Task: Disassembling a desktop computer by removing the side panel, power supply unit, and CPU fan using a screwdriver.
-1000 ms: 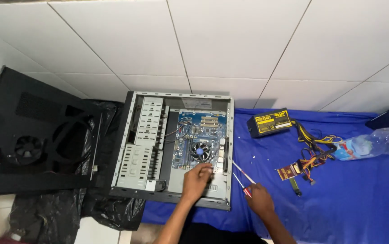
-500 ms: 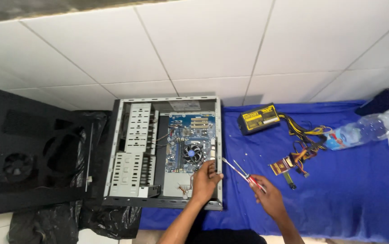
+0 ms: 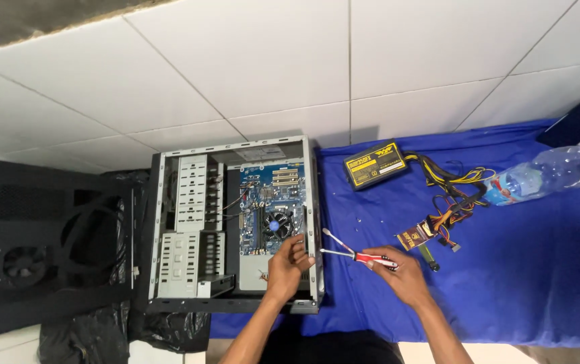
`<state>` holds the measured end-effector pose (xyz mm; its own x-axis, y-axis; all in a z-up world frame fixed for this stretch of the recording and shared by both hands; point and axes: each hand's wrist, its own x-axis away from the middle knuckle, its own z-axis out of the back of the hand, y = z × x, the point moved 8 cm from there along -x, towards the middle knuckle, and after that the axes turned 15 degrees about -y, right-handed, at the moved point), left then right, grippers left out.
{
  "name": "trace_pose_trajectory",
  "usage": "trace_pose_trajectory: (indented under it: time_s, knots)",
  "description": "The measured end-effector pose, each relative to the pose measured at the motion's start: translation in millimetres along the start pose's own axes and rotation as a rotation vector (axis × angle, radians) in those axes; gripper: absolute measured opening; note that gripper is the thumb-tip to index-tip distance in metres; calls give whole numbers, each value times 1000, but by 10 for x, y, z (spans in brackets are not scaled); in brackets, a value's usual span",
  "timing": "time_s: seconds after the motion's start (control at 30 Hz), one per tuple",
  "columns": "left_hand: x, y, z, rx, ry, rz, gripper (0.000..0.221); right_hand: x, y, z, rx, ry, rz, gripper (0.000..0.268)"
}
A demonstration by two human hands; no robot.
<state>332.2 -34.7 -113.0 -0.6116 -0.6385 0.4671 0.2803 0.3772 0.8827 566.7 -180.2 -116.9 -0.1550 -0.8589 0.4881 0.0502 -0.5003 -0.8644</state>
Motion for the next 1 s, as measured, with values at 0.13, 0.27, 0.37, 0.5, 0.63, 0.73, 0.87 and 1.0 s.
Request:
trace_pose_trajectory:
  time_s: [0.13,0.27,0.37,0.5,0.63,0.73,0.87,1.0]
  knots:
    - [38,98,-25,-58,-6,80,59,-37,-65,-16,31,-42,30,29]
    - [34,188,-24,-112,9,67,57,-110,-130,-26,36,-51,107,28]
    - [29,113,-8,-60,1,36,55,-122,-88,-53,14,-72,76,28]
    - [43,205,-31,-138,-5,67,52,-129,-126,-41,-6,-74,128,33]
    - [41,215,-30,-93,-12,38,52,-173,-153,-11,22,-69,86,30]
    - [42,204,-17,-112,-7,59,52,-217,-195,-6,32,-91,76,31]
    - [24,177,-33,-105,-3,41,47,-203,-187,-56,18,-159,-234,35]
    - [31,170,-58,-48,12,55,51,-280,-138,29,29,3,-138,25]
